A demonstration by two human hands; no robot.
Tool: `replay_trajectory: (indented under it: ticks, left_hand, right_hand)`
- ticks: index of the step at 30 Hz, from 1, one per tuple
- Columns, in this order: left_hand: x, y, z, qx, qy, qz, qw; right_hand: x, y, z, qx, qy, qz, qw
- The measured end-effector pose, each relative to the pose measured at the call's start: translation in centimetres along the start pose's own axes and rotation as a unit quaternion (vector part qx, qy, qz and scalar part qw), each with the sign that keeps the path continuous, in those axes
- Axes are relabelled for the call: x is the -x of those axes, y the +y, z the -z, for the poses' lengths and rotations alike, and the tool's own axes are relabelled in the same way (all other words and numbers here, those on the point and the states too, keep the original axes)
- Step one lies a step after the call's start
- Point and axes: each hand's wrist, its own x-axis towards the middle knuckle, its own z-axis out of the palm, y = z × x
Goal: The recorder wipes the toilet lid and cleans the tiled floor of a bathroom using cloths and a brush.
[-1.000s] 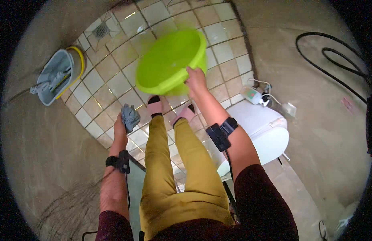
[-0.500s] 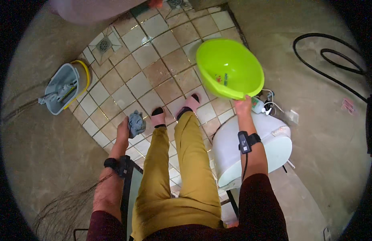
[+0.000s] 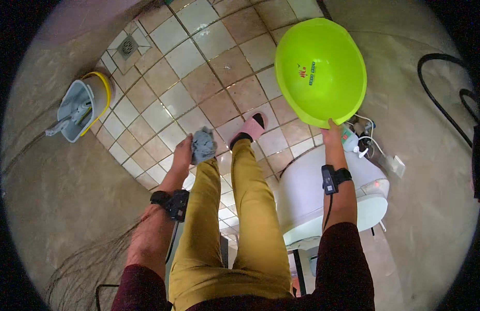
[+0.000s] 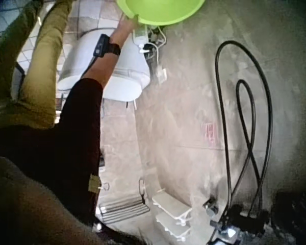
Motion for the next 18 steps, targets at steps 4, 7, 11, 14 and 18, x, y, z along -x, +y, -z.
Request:
replay_trajectory:
  ticks: [4,7,11,14,18]
  left_hand:
    - [-0.6,1.7,-6.5,0.027,-0.090,0.028,0.995]
    - [-0.4,3.7,-4.3,0.022,-0.058,0.003,0.998]
    - [-0.7,6.9,-6.5,0.020,-0.050,-0.032,0.998]
    - [-1.6,7.5,-8.8,0.048,-0.079,-0.085,0.992]
    - [-1.5,8.3,-11.5,0.011,-0.106,-0.049,0.993]
  right_hand:
    - [-6.2,-2.1,7.4,0.387,-0.051,0.272,0.880]
    - [-3.0,-2.2,-2.5,0.004,0.069,0.082,0.994]
    - [-1.2,-11.4,-7.5,-0.124,0.136,0.044,0.982]
    - [-1.1,-13.6,-7.6,0.286,0.290,0.078,0.910]
    - [3.8,-13.0,-10.9,0.257,-0.114,0.053,0.958]
